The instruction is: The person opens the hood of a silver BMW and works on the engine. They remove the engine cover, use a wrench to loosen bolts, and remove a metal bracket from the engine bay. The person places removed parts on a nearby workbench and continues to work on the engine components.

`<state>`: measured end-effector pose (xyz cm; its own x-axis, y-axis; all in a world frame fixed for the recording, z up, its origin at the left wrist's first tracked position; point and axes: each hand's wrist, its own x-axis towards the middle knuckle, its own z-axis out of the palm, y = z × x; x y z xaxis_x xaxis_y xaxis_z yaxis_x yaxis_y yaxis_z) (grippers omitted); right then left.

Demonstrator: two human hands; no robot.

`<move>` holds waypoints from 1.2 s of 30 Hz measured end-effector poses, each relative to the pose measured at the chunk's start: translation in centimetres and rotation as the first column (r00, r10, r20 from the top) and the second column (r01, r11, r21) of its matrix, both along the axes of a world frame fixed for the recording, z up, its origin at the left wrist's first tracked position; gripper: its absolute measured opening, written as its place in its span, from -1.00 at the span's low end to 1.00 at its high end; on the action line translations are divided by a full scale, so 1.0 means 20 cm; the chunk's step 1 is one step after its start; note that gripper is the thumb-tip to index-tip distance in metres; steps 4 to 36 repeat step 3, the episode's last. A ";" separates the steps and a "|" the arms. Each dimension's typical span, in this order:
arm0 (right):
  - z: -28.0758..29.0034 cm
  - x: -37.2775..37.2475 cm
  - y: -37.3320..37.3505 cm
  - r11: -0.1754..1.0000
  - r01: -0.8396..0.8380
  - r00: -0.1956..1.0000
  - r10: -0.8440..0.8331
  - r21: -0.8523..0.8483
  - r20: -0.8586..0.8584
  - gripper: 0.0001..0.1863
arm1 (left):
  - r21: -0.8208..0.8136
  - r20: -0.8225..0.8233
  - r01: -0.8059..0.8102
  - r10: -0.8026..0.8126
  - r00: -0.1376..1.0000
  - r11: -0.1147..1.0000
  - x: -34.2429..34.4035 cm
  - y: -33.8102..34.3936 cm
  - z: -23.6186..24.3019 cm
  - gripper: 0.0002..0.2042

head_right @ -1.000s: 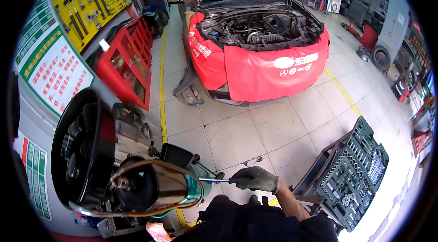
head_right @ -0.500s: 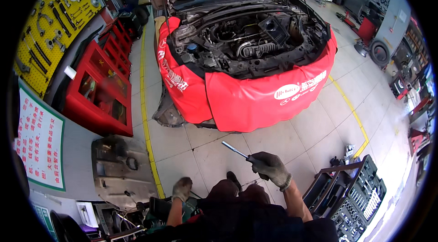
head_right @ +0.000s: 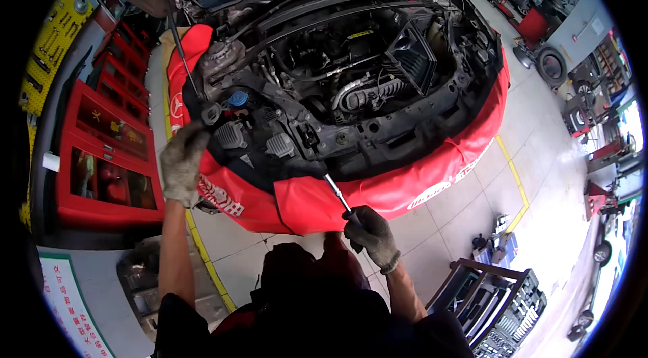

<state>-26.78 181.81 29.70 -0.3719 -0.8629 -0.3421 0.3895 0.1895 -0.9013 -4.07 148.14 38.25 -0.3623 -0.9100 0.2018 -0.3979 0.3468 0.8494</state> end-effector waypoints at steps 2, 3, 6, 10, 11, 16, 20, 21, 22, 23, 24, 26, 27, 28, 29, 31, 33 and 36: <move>0.01 -0.05 -0.15 0.999 0.042 0.999 -0.042 0.034 0.001 -0.69 | -0.248 -0.204 0.213 -0.266 0.942 0.945 0.00 -0.10 0.16 -0.56; 0.00 -0.05 -0.21 0.995 0.064 0.998 -0.063 0.076 -0.009 -0.68 | -0.259 -0.257 0.173 -0.241 0.936 0.950 -0.04 -0.15 0.16 -0.56; 0.00 -0.05 -0.21 0.995 0.064 0.998 -0.063 0.076 -0.009 -0.68 | -0.259 -0.257 0.173 -0.241 0.936 0.950 -0.04 -0.15 0.16 -0.56; 0.00 -0.05 -0.21 0.995 0.064 0.998 -0.063 0.076 -0.009 -0.68 | -0.259 -0.257 0.173 -0.241 0.936 0.950 -0.04 -0.15 0.16 -0.56; 0.00 -0.05 -0.21 0.995 0.064 0.998 -0.063 0.076 -0.009 -0.68 | -0.259 -0.257 0.173 -0.241 0.936 0.950 -0.04 -0.15 0.16 -0.56; 0.00 -0.05 -0.21 0.995 0.064 0.998 -0.063 0.076 -0.009 -0.68 | -0.259 -0.257 0.173 -0.241 0.936 0.950 -0.04 -0.15 0.16 -0.56; 0.00 -0.05 -0.21 0.995 0.064 0.998 -0.063 0.076 -0.009 -0.68 | -0.259 -0.257 0.173 -0.241 0.936 0.950 -0.04 -0.15 0.16 -0.56; 0.00 -0.05 -0.21 0.995 0.064 0.998 -0.063 0.076 -0.009 -0.68 | -0.259 -0.257 0.173 -0.241 0.936 0.950 -0.04 -0.15 0.16 -0.56; 0.00 -0.05 -0.21 0.995 0.064 0.998 -0.063 0.076 -0.009 -0.68 | -0.259 -0.257 0.173 -0.241 0.936 0.950 -0.04 -0.15 0.16 -0.56; 0.00 -0.05 -0.21 0.995 0.064 0.998 -0.063 0.076 -0.009 -0.68 | -0.259 -0.257 0.173 -0.241 0.936 0.950 -0.04 -0.15 0.16 -0.56; 0.00 -0.05 -0.21 0.995 0.064 0.998 -0.063 0.076 -0.009 -0.68 | -0.259 -0.257 0.173 -0.241 0.936 0.950 -0.04 -0.15 0.16 -0.56; 0.00 -0.05 -0.21 0.995 0.064 0.998 -0.063 0.076 -0.009 -0.68 | -0.259 -0.257 0.173 -0.241 0.936 0.950 -0.04 -0.15 0.16 -0.56; 0.00 -0.05 -0.21 0.995 0.064 0.998 -0.063 0.076 -0.009 -0.68 | -0.259 -0.257 0.173 -0.241 0.936 0.950 -0.04 -0.15 0.16 -0.56; 0.00 -0.05 -0.21 0.995 0.064 0.998 -0.063 0.076 -0.009 -0.68 | -0.259 -0.257 0.173 -0.241 0.936 0.950 -0.04 -0.15 0.16 -0.56; 0.00 -0.05 -0.21 0.995 0.064 0.998 -0.063 0.076 -0.009 -0.68 | -0.259 -0.257 0.173 -0.241 0.936 0.950 -0.04 -0.15 0.16 -0.56; 0.00 -0.05 -0.21 0.995 0.064 0.998 -0.063 0.076 -0.009 -0.68 | -0.259 -0.257 0.173 -0.241 0.936 0.950 -0.04 -0.15 0.16 -0.56; 0.00 -0.05 -0.21 0.995 0.064 0.998 -0.063 0.076 -0.009 -0.68 | -0.259 -0.257 0.173 -0.241 0.936 0.950 -0.04 -0.15 0.16 -0.56; 0.00 -0.05 -0.21 0.995 0.064 0.998 -0.063 0.076 -0.009 -0.68 | -0.259 -0.257 0.173 -0.241 0.936 0.950 -0.04 -0.15 0.16 -0.56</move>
